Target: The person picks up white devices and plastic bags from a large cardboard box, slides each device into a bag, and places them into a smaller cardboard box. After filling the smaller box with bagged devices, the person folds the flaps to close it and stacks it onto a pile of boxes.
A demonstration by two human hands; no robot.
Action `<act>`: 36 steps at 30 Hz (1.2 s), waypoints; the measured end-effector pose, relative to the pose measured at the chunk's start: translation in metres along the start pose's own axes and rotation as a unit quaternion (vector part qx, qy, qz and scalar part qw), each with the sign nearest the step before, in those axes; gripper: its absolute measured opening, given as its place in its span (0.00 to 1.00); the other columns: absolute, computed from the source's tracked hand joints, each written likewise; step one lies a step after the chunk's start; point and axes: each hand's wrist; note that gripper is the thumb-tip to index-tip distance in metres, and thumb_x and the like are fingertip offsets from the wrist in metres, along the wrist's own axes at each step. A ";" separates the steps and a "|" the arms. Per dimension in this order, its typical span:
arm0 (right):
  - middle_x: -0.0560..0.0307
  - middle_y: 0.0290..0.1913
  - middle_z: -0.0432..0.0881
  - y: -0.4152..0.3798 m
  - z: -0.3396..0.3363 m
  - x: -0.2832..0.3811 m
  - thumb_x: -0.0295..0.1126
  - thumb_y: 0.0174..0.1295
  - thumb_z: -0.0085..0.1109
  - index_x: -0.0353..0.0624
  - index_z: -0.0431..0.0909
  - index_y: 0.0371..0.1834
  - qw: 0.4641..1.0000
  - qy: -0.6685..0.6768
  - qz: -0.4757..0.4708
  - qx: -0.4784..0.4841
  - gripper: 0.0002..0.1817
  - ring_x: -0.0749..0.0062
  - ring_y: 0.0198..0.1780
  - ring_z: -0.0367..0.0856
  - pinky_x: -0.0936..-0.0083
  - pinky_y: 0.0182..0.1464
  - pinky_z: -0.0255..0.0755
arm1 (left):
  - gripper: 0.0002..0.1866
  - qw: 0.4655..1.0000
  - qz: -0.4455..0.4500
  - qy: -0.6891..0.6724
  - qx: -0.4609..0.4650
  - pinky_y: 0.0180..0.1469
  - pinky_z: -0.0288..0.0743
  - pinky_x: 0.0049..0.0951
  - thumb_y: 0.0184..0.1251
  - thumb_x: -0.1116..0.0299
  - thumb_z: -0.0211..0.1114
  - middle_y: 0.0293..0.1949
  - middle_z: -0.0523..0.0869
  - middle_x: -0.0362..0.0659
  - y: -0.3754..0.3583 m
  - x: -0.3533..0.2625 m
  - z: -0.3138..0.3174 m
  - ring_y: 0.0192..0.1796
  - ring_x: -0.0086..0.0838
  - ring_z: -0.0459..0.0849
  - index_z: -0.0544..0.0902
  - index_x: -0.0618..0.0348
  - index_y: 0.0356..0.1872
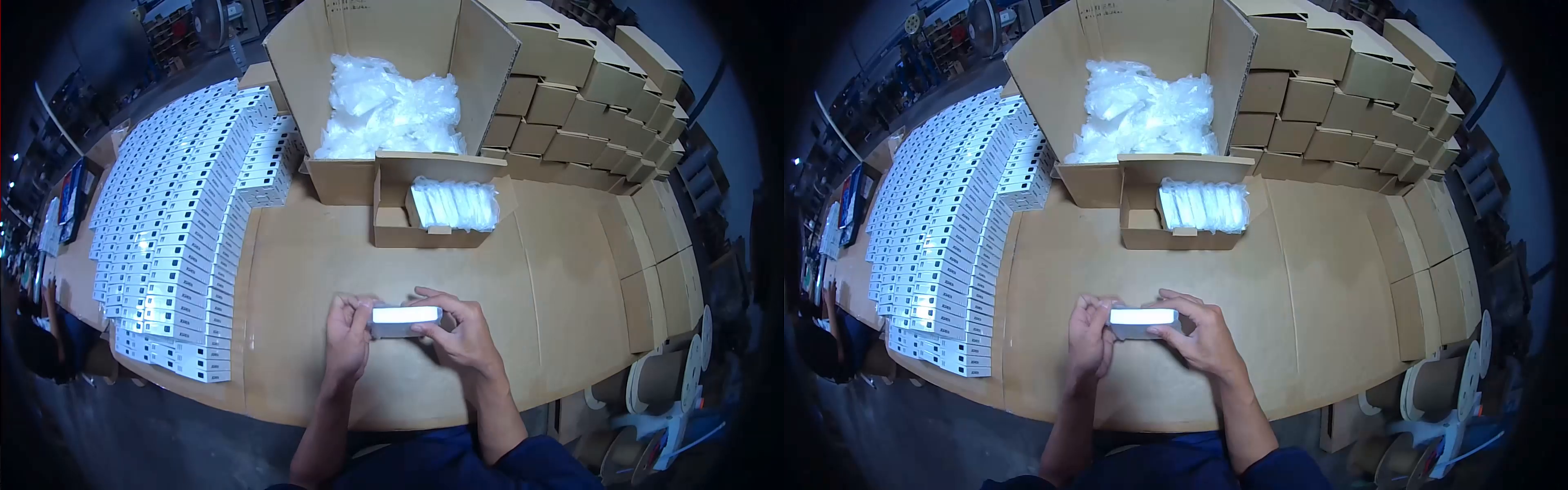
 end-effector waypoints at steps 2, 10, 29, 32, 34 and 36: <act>0.47 0.56 0.89 0.000 0.000 0.006 0.28 0.57 0.77 0.39 0.89 0.48 0.999 -0.010 -0.026 -0.017 0.16 0.48 0.69 0.81 0.56 0.70 0.72 | 0.09 0.999 0.004 0.039 0.025 0.49 0.82 0.29 0.86 0.69 0.51 0.60 0.78 0.50 -0.004 -0.013 0.006 0.54 0.31 0.85 0.76 0.62 0.54; 0.52 0.55 0.88 0.013 -0.017 0.023 0.29 0.56 0.77 0.40 0.87 0.50 0.978 -0.167 -0.123 0.011 0.18 0.47 0.67 0.79 0.56 0.68 0.72 | 0.17 0.957 0.017 0.216 0.192 0.70 0.71 0.33 0.65 0.84 0.70 0.70 0.71 0.53 0.000 -0.048 -0.001 0.71 0.35 0.74 0.84 0.72 0.55; 0.53 0.34 0.75 0.101 -0.012 0.033 0.18 0.61 0.71 0.37 0.81 0.40 0.904 -0.262 -0.233 -0.246 0.08 0.66 0.29 0.82 0.69 0.27 0.80 | 0.36 0.655 0.284 0.688 0.131 0.62 0.77 0.43 0.67 0.72 0.69 0.58 0.79 0.49 0.081 -0.059 -0.005 0.58 0.44 0.81 0.71 0.42 0.78; 0.50 0.34 0.75 0.109 -0.005 0.008 0.21 0.62 0.71 0.38 0.81 0.43 0.886 -0.308 -0.234 -0.255 0.09 0.59 0.27 0.81 0.62 0.27 0.78 | 0.37 0.628 0.302 0.706 0.123 0.60 0.76 0.43 0.66 0.70 0.70 0.56 0.80 0.47 0.086 -0.055 -0.006 0.56 0.41 0.82 0.72 0.40 0.78; 0.49 0.34 0.76 0.110 0.003 0.002 0.23 0.63 0.71 0.38 0.81 0.44 0.891 -0.311 -0.212 -0.253 0.10 0.56 0.27 0.82 0.60 0.28 0.77 | 0.37 0.626 0.305 0.707 0.124 0.59 0.76 0.43 0.66 0.70 0.70 0.55 0.81 0.46 0.087 -0.055 -0.008 0.56 0.41 0.82 0.72 0.40 0.78; 0.49 0.34 0.77 0.114 0.004 -0.002 0.24 0.64 0.70 0.39 0.81 0.45 0.898 -0.311 -0.194 -0.244 0.09 0.54 0.28 0.82 0.59 0.29 0.78 | 0.38 0.629 0.303 0.705 0.127 0.58 0.76 0.42 0.65 0.70 0.70 0.54 0.82 0.45 0.087 -0.057 -0.008 0.55 0.40 0.83 0.72 0.39 0.78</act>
Point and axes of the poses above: each hand's wrist, its own y-axis towards the middle knuckle, its own z-axis out of the palm, x = y × z
